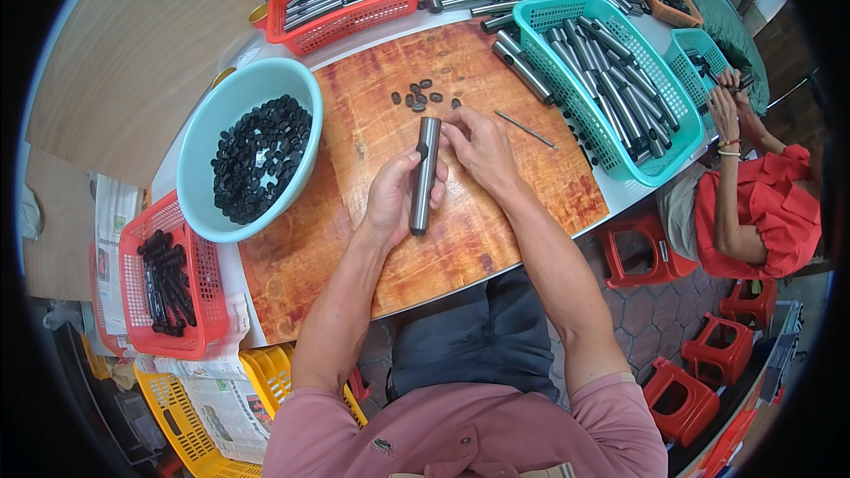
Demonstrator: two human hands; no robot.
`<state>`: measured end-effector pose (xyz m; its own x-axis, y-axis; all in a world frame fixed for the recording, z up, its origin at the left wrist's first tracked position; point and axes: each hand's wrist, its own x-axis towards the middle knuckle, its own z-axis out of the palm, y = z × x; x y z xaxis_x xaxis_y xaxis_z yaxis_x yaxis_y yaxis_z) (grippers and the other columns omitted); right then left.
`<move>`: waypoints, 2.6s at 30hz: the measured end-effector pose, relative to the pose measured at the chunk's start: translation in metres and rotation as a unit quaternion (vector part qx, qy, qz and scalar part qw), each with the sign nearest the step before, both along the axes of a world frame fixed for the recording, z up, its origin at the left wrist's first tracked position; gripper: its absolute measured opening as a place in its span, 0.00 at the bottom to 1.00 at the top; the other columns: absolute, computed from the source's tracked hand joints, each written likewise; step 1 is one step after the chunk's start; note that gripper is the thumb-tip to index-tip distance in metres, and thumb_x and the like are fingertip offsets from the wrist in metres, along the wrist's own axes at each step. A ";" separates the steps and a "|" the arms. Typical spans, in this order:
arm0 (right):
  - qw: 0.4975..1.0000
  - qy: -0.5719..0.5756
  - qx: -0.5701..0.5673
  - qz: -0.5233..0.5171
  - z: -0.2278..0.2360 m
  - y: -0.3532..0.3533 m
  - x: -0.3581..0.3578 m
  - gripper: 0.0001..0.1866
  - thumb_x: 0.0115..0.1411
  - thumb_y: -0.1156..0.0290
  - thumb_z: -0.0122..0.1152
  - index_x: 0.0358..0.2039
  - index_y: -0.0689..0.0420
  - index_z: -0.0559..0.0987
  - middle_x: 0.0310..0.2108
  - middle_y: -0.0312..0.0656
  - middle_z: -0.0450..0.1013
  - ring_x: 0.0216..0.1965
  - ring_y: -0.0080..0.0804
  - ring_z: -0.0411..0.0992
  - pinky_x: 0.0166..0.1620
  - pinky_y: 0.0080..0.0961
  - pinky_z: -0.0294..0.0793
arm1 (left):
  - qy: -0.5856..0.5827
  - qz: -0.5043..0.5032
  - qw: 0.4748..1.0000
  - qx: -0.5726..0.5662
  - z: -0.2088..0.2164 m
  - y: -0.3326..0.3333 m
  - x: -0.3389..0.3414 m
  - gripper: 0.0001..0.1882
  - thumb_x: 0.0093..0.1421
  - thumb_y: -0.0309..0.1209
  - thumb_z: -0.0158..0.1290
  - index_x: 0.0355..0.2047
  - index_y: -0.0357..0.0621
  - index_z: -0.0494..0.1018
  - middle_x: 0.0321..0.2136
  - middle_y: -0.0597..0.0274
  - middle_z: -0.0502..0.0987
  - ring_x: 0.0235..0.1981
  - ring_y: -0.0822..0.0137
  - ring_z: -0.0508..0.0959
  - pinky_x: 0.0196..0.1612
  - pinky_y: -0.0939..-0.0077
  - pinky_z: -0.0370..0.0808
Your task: The person repeatedly picks up cylindrical metal rods and small black circular pieces from a table, inserts the black pieces into the rods, and places the assembled units into a yellow basket. The process is repeated continuously throughout the clip.
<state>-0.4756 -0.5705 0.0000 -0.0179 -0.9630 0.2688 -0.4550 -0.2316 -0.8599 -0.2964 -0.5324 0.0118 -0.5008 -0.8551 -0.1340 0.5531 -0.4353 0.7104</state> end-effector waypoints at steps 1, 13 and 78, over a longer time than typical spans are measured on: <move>1.000 0.003 0.001 0.000 0.000 0.000 0.000 0.09 0.65 0.69 0.64 0.39 0.63 0.82 0.33 0.55 0.82 0.36 0.50 0.82 0.39 0.41 0.79 | -0.005 0.009 1.000 -0.005 0.000 0.000 0.000 0.26 0.74 0.43 0.42 0.63 0.36 0.67 0.34 0.59 0.76 0.27 0.69 0.75 0.29 0.77 0.73; 1.000 0.002 0.012 0.000 0.004 0.000 0.000 0.10 0.65 0.68 0.64 0.39 0.63 0.82 0.33 0.54 0.82 0.36 0.49 0.82 0.39 0.40 0.79 | -0.033 0.017 0.999 -0.021 0.003 0.001 0.001 0.26 0.75 0.42 0.42 0.62 0.33 0.67 0.33 0.58 0.76 0.26 0.69 0.75 0.29 0.77 0.74; 0.994 -0.093 0.065 0.008 0.002 0.000 -0.004 0.12 0.64 0.68 0.67 0.39 0.65 0.84 0.28 0.45 0.81 0.29 0.29 0.77 0.35 0.30 0.75 | -0.349 0.168 0.901 -0.197 0.006 -0.001 0.002 0.24 0.69 0.30 0.57 0.62 0.34 0.70 0.38 0.60 0.81 0.32 0.75 0.80 0.37 0.80 0.78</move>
<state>-0.4792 -0.5706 0.0022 -0.0398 -0.9900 0.1357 -0.2833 -0.1191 -0.9516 -0.2946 -0.5337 0.0180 -0.1174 -0.9926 0.0317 -0.0343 0.0360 0.9988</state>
